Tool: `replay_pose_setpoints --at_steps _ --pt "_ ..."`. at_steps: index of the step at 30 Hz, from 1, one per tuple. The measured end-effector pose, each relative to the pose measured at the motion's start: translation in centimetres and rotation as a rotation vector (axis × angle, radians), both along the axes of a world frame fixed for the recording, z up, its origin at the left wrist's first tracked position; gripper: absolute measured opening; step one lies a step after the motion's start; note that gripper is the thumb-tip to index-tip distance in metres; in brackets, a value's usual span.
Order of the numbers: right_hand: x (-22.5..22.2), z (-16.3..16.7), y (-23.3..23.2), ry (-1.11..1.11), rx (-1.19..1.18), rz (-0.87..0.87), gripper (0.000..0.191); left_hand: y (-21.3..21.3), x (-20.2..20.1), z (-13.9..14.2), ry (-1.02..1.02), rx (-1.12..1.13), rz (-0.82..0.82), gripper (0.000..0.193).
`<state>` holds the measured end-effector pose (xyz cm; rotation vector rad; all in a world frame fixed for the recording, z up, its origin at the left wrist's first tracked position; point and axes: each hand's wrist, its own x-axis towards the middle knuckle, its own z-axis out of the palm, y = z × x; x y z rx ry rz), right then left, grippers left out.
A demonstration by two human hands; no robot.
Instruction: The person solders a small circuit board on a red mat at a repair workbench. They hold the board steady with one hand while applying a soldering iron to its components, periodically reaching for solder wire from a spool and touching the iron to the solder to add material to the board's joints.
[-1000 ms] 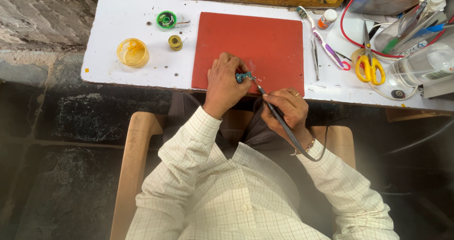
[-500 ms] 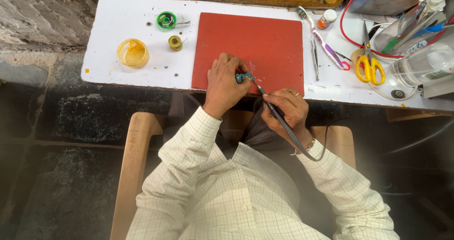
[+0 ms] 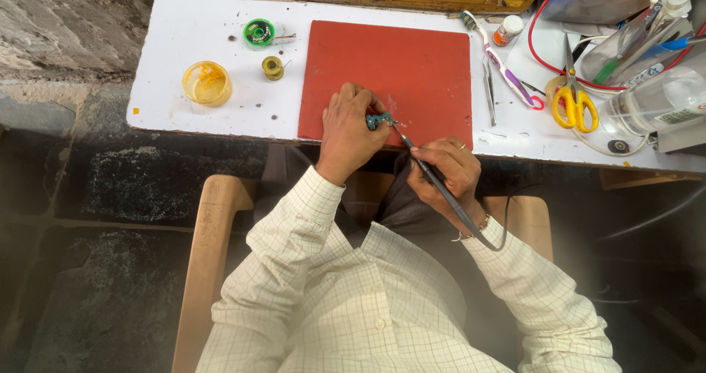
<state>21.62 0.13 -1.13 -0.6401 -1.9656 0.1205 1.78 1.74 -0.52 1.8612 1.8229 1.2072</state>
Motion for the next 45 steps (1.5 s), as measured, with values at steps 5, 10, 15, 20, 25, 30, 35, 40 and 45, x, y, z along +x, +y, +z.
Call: replay_pose_setpoints --at_steps 5,10,15,20,25,30,35,40,45 --pt "0.07 -0.17 0.01 0.005 -0.01 0.006 0.022 0.01 0.03 -0.09 0.004 -0.016 0.001 0.019" --pt "0.09 -0.17 0.05 -0.003 -0.014 0.005 0.022 0.01 0.0 -0.1 0.006 0.003 0.002 0.019" --pt "0.06 -0.17 0.07 0.005 -0.011 0.004 0.022 0.02 -0.04 0.0 0.012 0.009 0.002 0.02" --pt "0.05 -0.16 0.12 0.008 -0.005 0.014 0.022 0.04 -0.05 0.0 0.01 -0.001 -0.002 0.02" --pt "0.05 -0.14 0.18 0.011 0.0 0.017 0.022 0.06 0.0 -0.04 0.01 -0.002 -0.002 0.019" --pt "0.03 -0.13 0.12 0.008 -0.01 0.017 0.022 0.06 -0.04 -0.04 0.01 -0.01 0.0 0.019" --pt "-0.07 0.08 0.09 0.012 -0.011 0.011 0.023 0.04 -0.05 0.02 0.009 -0.004 -0.001 0.018" --pt "0.09 0.19 -0.16 0.068 -0.068 0.031 0.022 0.04 -0.05 -0.01 0.008 -0.009 0.005 0.018" --pt "0.82 -0.56 -0.35 0.284 -0.376 0.106 0.018 0.14 -0.01 -0.14 0.015 -0.007 0.016 0.019"
